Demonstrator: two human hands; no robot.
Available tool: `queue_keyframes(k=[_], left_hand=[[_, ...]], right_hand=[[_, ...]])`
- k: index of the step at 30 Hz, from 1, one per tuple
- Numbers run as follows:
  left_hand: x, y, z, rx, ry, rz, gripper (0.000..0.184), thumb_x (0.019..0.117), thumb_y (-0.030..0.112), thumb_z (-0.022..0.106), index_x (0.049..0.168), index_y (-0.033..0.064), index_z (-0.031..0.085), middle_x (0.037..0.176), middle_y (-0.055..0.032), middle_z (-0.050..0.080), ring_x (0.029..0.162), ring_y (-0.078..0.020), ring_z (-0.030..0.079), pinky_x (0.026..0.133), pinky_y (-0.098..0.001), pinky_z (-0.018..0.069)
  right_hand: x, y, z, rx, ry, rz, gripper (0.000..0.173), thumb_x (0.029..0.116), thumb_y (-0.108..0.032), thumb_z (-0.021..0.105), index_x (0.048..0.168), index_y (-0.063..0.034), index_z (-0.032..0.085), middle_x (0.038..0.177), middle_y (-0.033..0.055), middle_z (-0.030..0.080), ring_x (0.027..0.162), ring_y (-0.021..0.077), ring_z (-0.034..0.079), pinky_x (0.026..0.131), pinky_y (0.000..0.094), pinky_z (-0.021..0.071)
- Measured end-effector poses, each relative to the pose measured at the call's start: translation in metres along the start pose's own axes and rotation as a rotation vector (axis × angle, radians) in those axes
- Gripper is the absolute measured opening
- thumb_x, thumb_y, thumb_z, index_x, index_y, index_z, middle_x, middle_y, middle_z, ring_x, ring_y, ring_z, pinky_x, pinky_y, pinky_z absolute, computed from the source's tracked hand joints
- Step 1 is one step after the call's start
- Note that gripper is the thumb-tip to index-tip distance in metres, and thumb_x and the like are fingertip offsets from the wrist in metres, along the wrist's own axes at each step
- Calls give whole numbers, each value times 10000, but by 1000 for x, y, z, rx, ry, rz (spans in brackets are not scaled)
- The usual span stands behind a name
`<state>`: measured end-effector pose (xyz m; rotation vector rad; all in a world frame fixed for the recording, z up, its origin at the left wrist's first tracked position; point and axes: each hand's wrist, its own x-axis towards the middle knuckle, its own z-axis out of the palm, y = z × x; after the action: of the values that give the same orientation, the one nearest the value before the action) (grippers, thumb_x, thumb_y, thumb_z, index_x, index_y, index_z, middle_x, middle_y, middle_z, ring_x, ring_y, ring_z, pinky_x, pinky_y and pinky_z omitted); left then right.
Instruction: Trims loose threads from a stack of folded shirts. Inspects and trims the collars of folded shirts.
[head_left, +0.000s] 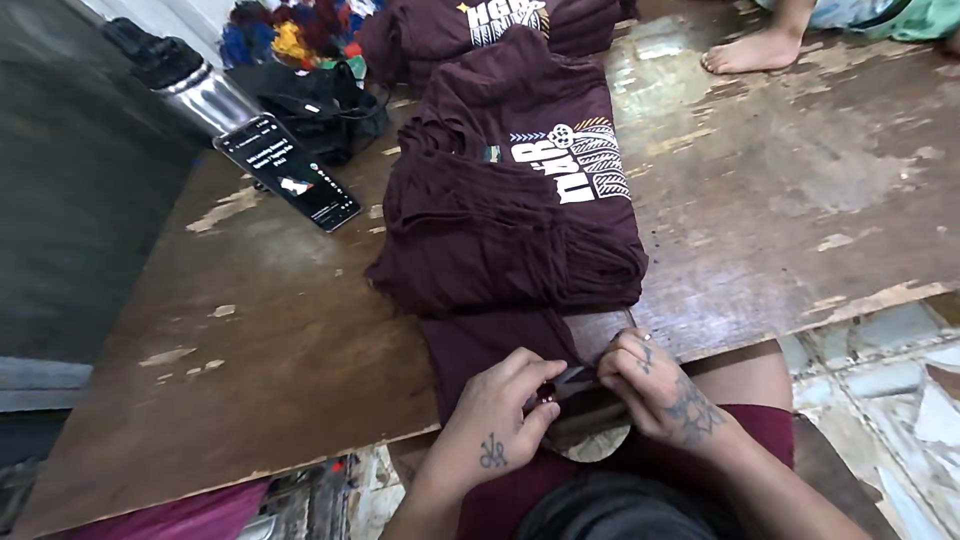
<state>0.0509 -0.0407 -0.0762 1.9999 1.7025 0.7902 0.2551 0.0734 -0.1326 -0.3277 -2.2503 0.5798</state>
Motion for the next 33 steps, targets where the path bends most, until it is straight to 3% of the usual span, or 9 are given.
queue_keyframes(k=[7, 11, 13, 15, 20, 23, 27, 30, 33], left_hand=[[2, 2, 0, 53, 41, 38, 333, 919, 106, 606, 1220, 27, 722, 990, -128, 727, 821, -243, 712, 720, -386, 588], [7, 2, 2, -244, 127, -186, 402, 946, 113, 566, 1314, -38, 621, 984, -68, 679, 796, -95, 645, 713, -251, 561], [8, -1, 3, -354, 145, -229, 402, 957, 117, 561, 1323, -45, 589, 959, -30, 655, 751, -49, 636, 655, -218, 562], [7, -1, 3, -310, 115, -201, 410, 945, 119, 562, 1319, -45, 605, 974, -44, 675, 805, -59, 632, 724, -222, 547], [-1, 1, -2, -99, 37, -102, 378, 930, 137, 584, 1268, -4, 678, 1101, -127, 720, 914, -172, 684, 820, -326, 562], [-2, 2, 1, 14, 35, -4, 345, 918, 128, 604, 1229, 44, 726, 1041, -125, 727, 857, -239, 712, 731, -410, 585], [2, 5, 6, 99, 110, 48, 302, 947, 90, 587, 1192, 62, 761, 954, -119, 750, 798, -259, 737, 673, -418, 592], [3, 8, 0, -138, 127, -164, 362, 957, 105, 577, 1286, -9, 677, 1050, -106, 724, 889, -154, 690, 808, -301, 573], [6, 5, 2, -435, 215, -326, 403, 965, 103, 575, 1340, -45, 573, 969, -14, 660, 718, -28, 636, 598, -192, 546]], right_hand=[[-4, 2, -1, 140, 42, 7, 342, 1105, -274, 376, 918, -62, 568, 838, 122, 625, 892, 252, 642, 916, 355, 490], [2, -4, 6, -11, 76, 51, 551, 1069, -474, 443, 753, -51, 600, 713, 126, 608, 744, 282, 637, 761, 399, 522], [10, -11, 10, -178, 29, 101, 430, 991, -447, 564, 878, -53, 697, 795, 130, 681, 767, 319, 679, 713, 463, 540], [12, -9, 14, -198, 1, 96, 242, 946, -276, 612, 866, -68, 707, 807, 122, 697, 774, 330, 687, 707, 484, 528], [2, 6, -12, 110, -75, 73, 246, 1016, -205, 543, 895, -44, 685, 853, 138, 678, 856, 274, 661, 810, 386, 525], [-1, 7, -15, 196, -34, 58, 277, 1050, -222, 500, 907, -36, 646, 872, 147, 659, 884, 248, 647, 840, 341, 505], [-4, 6, -9, 331, 38, 21, 331, 1086, -291, 479, 906, -38, 593, 858, 130, 626, 921, 208, 645, 1010, 341, 468], [-4, 3, -12, 320, -3, 33, 424, 1084, -346, 477, 826, -32, 599, 782, 141, 634, 850, 240, 663, 1033, 399, 455], [11, -9, -8, 119, -34, 100, 424, 1042, -434, 524, 986, -60, 713, 907, 151, 690, 885, 275, 673, 846, 418, 527]])
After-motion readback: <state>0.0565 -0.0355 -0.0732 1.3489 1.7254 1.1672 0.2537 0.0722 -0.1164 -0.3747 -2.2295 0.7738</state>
